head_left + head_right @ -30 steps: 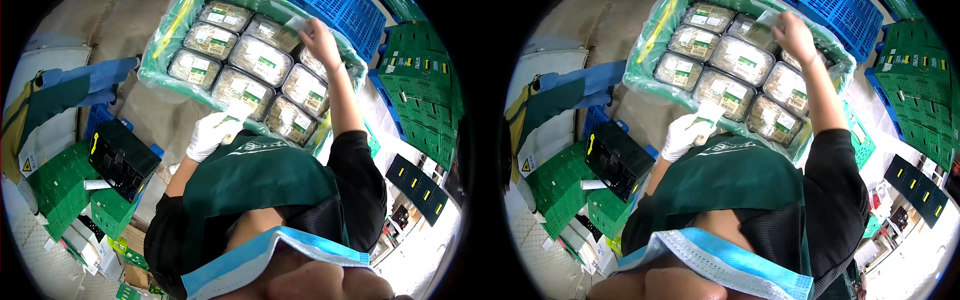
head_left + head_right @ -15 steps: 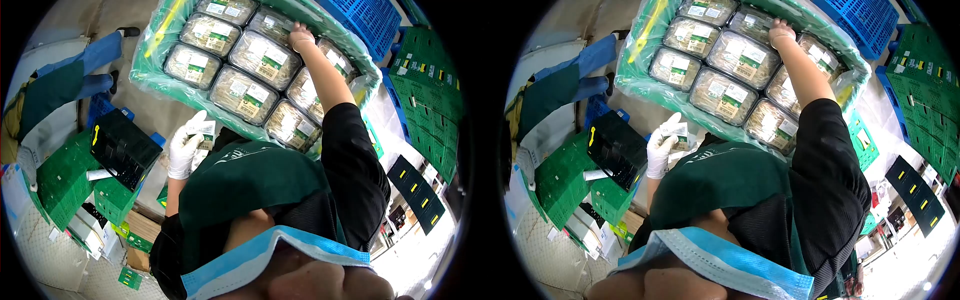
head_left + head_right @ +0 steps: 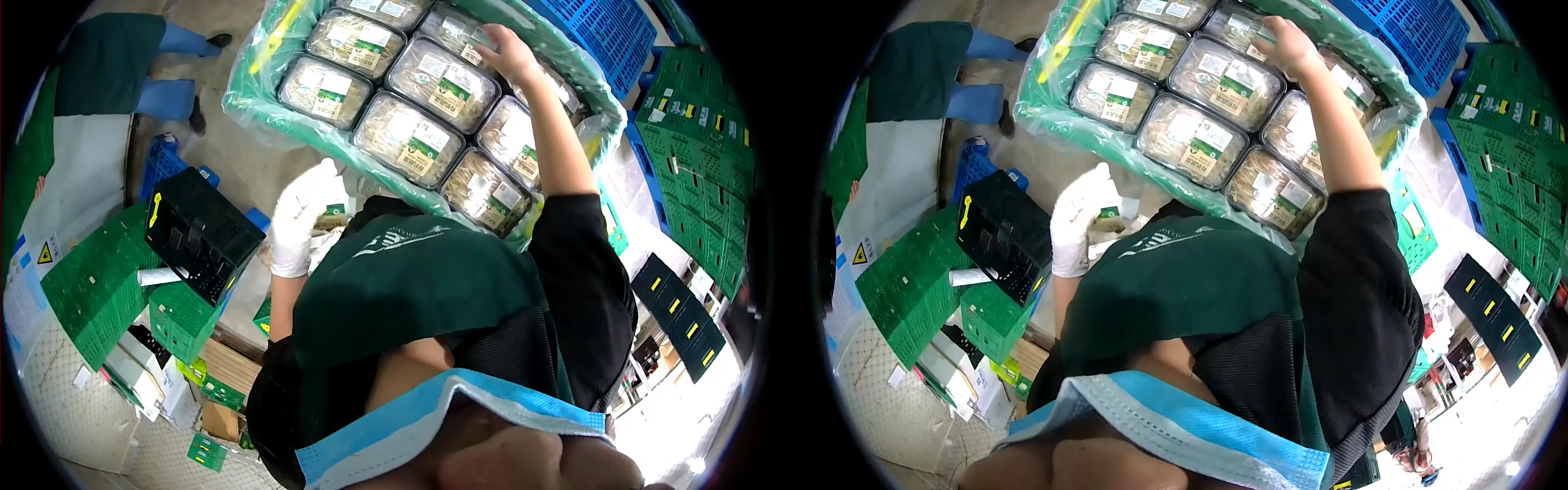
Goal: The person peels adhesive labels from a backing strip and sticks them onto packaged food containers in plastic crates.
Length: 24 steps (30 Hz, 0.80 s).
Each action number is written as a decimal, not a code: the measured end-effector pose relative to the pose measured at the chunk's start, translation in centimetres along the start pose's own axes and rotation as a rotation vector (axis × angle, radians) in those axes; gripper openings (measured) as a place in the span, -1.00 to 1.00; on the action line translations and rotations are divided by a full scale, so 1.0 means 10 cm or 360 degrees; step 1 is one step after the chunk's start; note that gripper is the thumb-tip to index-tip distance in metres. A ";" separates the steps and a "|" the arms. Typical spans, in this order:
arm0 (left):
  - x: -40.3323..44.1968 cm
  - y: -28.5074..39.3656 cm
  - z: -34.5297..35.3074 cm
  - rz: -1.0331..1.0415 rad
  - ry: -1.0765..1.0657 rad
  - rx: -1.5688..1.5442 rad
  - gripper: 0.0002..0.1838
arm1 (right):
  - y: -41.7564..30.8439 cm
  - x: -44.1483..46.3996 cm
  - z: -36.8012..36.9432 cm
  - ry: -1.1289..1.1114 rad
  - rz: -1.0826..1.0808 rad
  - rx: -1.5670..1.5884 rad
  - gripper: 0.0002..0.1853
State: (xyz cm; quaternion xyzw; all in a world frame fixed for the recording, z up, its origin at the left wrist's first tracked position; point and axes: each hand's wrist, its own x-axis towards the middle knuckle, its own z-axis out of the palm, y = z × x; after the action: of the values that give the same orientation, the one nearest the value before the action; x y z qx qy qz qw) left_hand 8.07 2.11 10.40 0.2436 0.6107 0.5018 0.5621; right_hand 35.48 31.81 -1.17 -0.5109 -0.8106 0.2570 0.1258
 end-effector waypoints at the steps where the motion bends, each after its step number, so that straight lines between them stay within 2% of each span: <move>1: 0.00 0.02 -0.05 0.0048 -0.0081 0.0038 -0.62 | -0.11 -0.30 -0.10 0.0022 0.0054 0.0072 -0.43; 3: 0.00 0.02 -0.18 0.0203 -0.0232 0.0022 -0.64 | -0.24 -0.94 -0.27 0.0130 0.0220 0.0041 -0.43; 4: 0.04 0.01 -0.23 0.0158 -0.0201 0.0018 -0.69 | -0.24 -1.28 -0.24 0.0203 0.0335 -0.0062 -0.43; 6: 0.16 0.02 -0.34 0.0067 -0.0204 0.0086 -0.72 | -0.09 -1.84 -0.05 0.0296 0.0835 -0.0022 -0.39; 7: 0.27 0.07 -0.32 0.0093 -0.0229 0.0067 -0.72 | -0.02 -2.04 0.11 0.0370 0.0940 0.0011 -0.38; 8: 0.42 0.13 -0.27 0.0347 -0.0329 0.0263 -0.71 | 0.04 -2.24 0.27 0.0442 0.1049 0.0046 -0.36; 9: 0.60 0.18 -0.23 0.0183 -0.0413 0.0095 -0.73 | 0.09 -2.39 0.45 0.0412 0.1246 0.0253 -0.33; 10: 0.88 0.17 -0.11 -0.0121 -0.0307 -0.0159 -0.74 | 0.12 -2.46 0.58 0.0387 0.1429 0.0472 -0.30; 11: 0.94 0.24 0.29 0.0058 -0.0165 -0.0283 -0.78 | 0.07 -2.45 0.64 0.0361 0.1484 -0.0139 -0.26; 13: 1.58 0.03 0.39 0.0647 -0.0388 0.1697 -0.71 | 0.03 -2.42 0.76 0.0629 0.1666 -0.0168 -0.21; 15: 2.00 -0.21 0.66 0.0806 -0.0532 0.2933 -0.66 | -0.17 -2.38 0.74 0.0688 0.1755 -0.0099 -0.21; 16: 1.97 -0.29 0.69 0.0836 -0.0549 0.2938 -0.66 | -0.27 -2.37 0.69 0.0699 0.1819 -0.0133 -0.26; 18: 1.98 -0.46 0.76 0.0696 -0.0502 0.2866 -0.56 | -0.23 -2.38 0.62 0.0518 0.1937 0.0030 -0.34; 20: 1.83 -0.48 0.87 0.0497 -0.0500 0.2818 -0.59 | -0.34 -2.40 0.49 0.0222 0.1880 -0.0082 -0.44; 21: 2.03 -0.64 0.83 0.0547 -0.0584 0.2891 -0.58 | -0.27 -2.38 0.52 -0.0139 0.1715 -0.0436 -0.49; 22: 2.02 -0.62 0.85 0.0525 -0.0671 0.2916 -0.58 | -0.33 -2.37 0.46 -0.0038 0.1814 -0.0272 -0.48; 24: 2.01 -0.66 0.77 0.0612 -0.0682 0.2776 -0.59 | -0.08 -2.25 0.75 0.0443 0.2179 -0.0122 -0.45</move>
State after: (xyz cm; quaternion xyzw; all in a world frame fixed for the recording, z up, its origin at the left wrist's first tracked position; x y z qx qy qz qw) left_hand 12.01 19.51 -3.30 0.7666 0.6047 -0.1078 0.1872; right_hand 41.47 9.32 -5.67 -0.9389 -0.2914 0.1818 0.0201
